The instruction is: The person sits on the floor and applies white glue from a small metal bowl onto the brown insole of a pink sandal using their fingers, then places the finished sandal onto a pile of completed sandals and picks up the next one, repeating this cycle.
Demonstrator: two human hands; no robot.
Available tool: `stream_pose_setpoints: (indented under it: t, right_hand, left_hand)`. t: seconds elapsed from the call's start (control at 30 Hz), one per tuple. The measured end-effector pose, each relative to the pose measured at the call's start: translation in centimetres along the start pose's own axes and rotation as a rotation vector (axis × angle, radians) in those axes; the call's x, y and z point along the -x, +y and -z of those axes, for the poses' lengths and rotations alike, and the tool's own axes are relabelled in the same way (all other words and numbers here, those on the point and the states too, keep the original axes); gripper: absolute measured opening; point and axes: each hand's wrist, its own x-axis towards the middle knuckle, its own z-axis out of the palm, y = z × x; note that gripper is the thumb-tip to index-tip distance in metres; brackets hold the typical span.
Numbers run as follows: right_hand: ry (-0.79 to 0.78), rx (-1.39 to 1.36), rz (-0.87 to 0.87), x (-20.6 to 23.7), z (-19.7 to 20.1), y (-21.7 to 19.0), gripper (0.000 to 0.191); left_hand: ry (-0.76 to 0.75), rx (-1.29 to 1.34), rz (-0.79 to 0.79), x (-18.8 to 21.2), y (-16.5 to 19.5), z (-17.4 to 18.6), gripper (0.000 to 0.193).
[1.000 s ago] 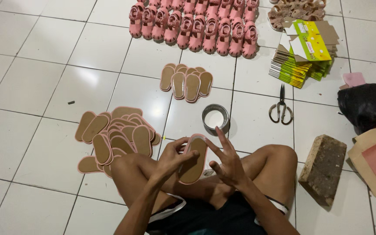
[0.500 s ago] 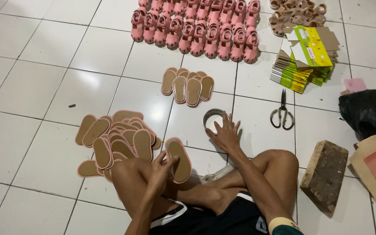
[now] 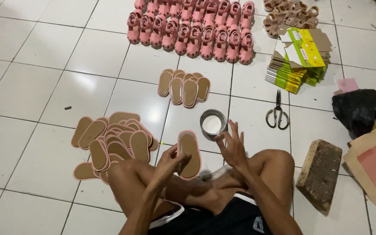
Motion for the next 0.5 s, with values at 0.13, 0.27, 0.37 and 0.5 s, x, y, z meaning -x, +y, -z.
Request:
stream_pose_setpoints:
  t: [0.13, 0.27, 0.37, 0.5]
  right_hand:
    - [-0.124, -0.754, 0.267, 3.1, 2.2, -1.8, 0.086]
    - [-0.219, -0.797, 0.351, 4.0, 3.2, -3.1, 0.090]
    - [-0.227, -0.813, 0.355, 3.8, 3.3, -3.6, 0.091]
    - [-0.221, -0.777, 0.330, 4.1, 3.1, -3.6, 0.090]
  left_hand:
    - [-0.110, -0.032, -0.002, 0.8, 2.0, -0.9, 0.038]
    - [-0.156, 0.007, -0.007, 1.3, 3.3, -1.8, 0.040]
    - [-0.179, -0.018, -0.014, 1.6, 3.7, -2.1, 0.040]
    - [-0.195, 0.021, -0.026, 1.9, 4.0, -2.5, 0.040]
